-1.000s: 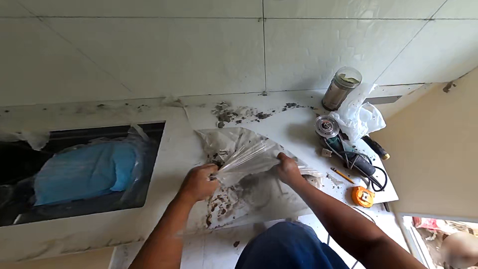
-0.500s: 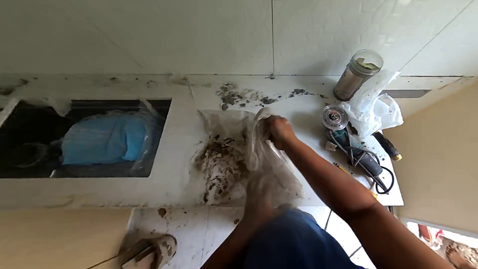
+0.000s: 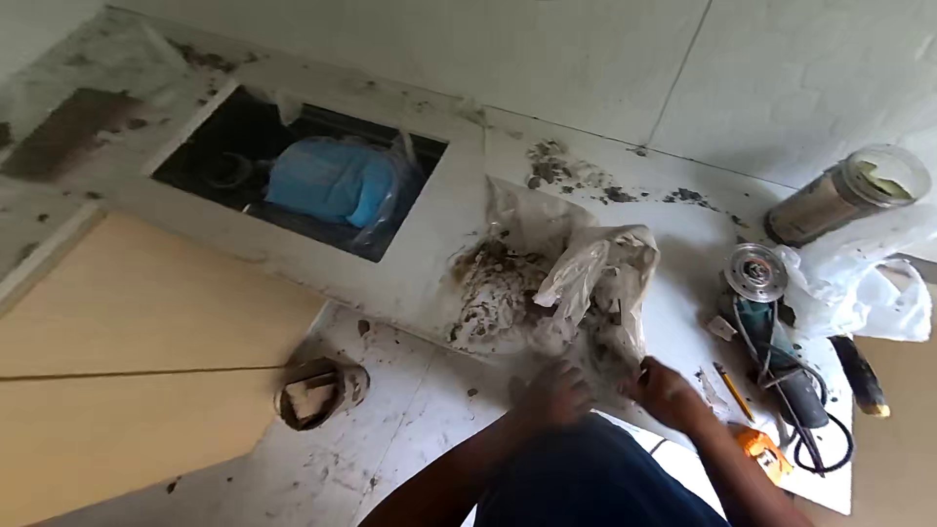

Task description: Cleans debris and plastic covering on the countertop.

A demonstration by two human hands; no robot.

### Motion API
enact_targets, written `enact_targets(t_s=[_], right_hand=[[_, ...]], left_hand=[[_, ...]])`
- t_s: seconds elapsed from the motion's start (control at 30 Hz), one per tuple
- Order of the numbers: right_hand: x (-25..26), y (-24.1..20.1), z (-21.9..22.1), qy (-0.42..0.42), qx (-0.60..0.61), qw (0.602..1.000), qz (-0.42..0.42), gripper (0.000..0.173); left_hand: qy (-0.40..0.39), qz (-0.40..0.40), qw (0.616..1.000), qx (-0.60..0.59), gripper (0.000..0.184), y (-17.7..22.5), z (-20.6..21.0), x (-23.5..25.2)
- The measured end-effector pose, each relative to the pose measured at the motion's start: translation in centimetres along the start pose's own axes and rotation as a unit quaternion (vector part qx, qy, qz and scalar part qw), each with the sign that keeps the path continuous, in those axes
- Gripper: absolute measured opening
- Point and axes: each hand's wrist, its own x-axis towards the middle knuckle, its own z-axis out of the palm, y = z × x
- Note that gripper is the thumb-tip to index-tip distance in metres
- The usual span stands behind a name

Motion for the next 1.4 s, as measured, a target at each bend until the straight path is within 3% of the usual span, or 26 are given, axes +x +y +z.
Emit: enact_targets(t_s=[0.07, 0.13, 0.2, 0.23, 0.3, 0.33, 0.4, 0.47, 0.53, 0.63, 0.7, 0.77, 0.87, 0.97, 1.07, 1.17, 1.3, 1.4], right_hand=[[0.4, -0.8, 2.9, -0.029, 0.015, 0.999, -0.008, 0.044], [1.0, -1.3, 4.6, -0.042, 0.131, 0.983, -0.119, 0.022], [1.8, -2.6, 5.7, -0.071, 0.305, 0.920, -0.235, 0.020], [1.7, -3.8, 5.5, -0.070, 0.325, 0.908, -0.254, 0.021], [0.1, -6.0, 2.9, 0.006, 0.159, 0.968, -0.196, 0.022], [-0.9, -6.7, 1.3, 0.044, 0.052, 0.989, -0.130, 0.031], [-2.3, -6.1, -0.6, 0.075, -0.071, 0.995, -0.002, 0.058], [-1.8, -3.8, -0.6, 0.049, -0.119, 0.989, 0.072, 0.080], [-0.3, -2.2, 1.6, 0.003, -0.125, 0.989, 0.082, 0.075], [1.6, -2.6, 4.4, 0.014, -0.038, 0.999, 0.024, 0.035], [2.3, -3.0, 5.0, 0.078, 0.159, 0.982, -0.061, 0.028], [2.6, -4.0, 4.9, 0.082, 0.370, 0.913, -0.150, 0.027], [3.1, -6.3, 4.7, 0.037, 0.511, 0.822, -0.249, 0.034], [3.0, -9.0, 4.5, -0.038, 0.526, 0.788, -0.317, 0.034], [2.7, -10.8, 4.2, -0.077, 0.523, 0.777, -0.342, 0.031], [2.5, -10.9, 3.9, -0.090, 0.511, 0.784, -0.342, 0.026], [3.0, -10.4, 3.4, -0.073, 0.475, 0.800, -0.360, 0.024], [2.0, -10.3, 2.8, -0.060, 0.411, 0.837, -0.356, 0.030]], left_hand=[[0.070, -0.124, 0.988, -0.053, 0.030, -0.5, -1.1, -1.9], [0.137, -0.225, 0.959, -0.102, 0.029, -1.7, -1.9, -4.2], [0.126, -0.294, 0.938, -0.136, 0.031, -2.3, -3.3, -5.9], [0.100, -0.311, 0.933, -0.152, 0.032, -2.3, -4.0, -6.4], [0.040, -0.310, 0.933, -0.180, 0.034, -2.3, -4.9, -6.6], [0.017, -0.300, 0.935, -0.188, 0.035, -2.5, -5.4, -6.4], [-0.013, -0.295, 0.933, -0.205, 0.036, -3.1, -6.3, -6.3], [-0.016, -0.317, 0.921, -0.224, 0.035, -3.7, -7.1, -6.6], [-0.024, -0.341, 0.910, -0.236, 0.035, -4.3, -7.5, -7.7], [-0.063, -0.357, 0.896, -0.256, 0.035, -4.9, -7.4, -8.9], [-0.091, -0.361, 0.887, -0.274, 0.035, -5.1, -7.7, -9.1], [-0.102, -0.358, 0.881, -0.294, 0.035, -5.0, -7.7, -9.0], [-0.031, -0.311, 0.910, -0.271, 0.050, -3.9, -7.2, -7.7], [0.075, -0.222, 0.949, -0.211, 0.082, -2.7, -6.5, -4.9], [0.050, -0.253, 0.951, -0.172, 0.098, -1.9, -6.8, -2.1], [-0.023, -0.310, 0.938, -0.156, 0.086, -1.8, -7.5, -0.2], [0.033, -0.266, 0.955, -0.131, 0.060, -1.5, -6.4, 1.2], [-0.021, -0.270, 0.951, -0.147, 0.041, -0.6, -7.1, 1.7]])
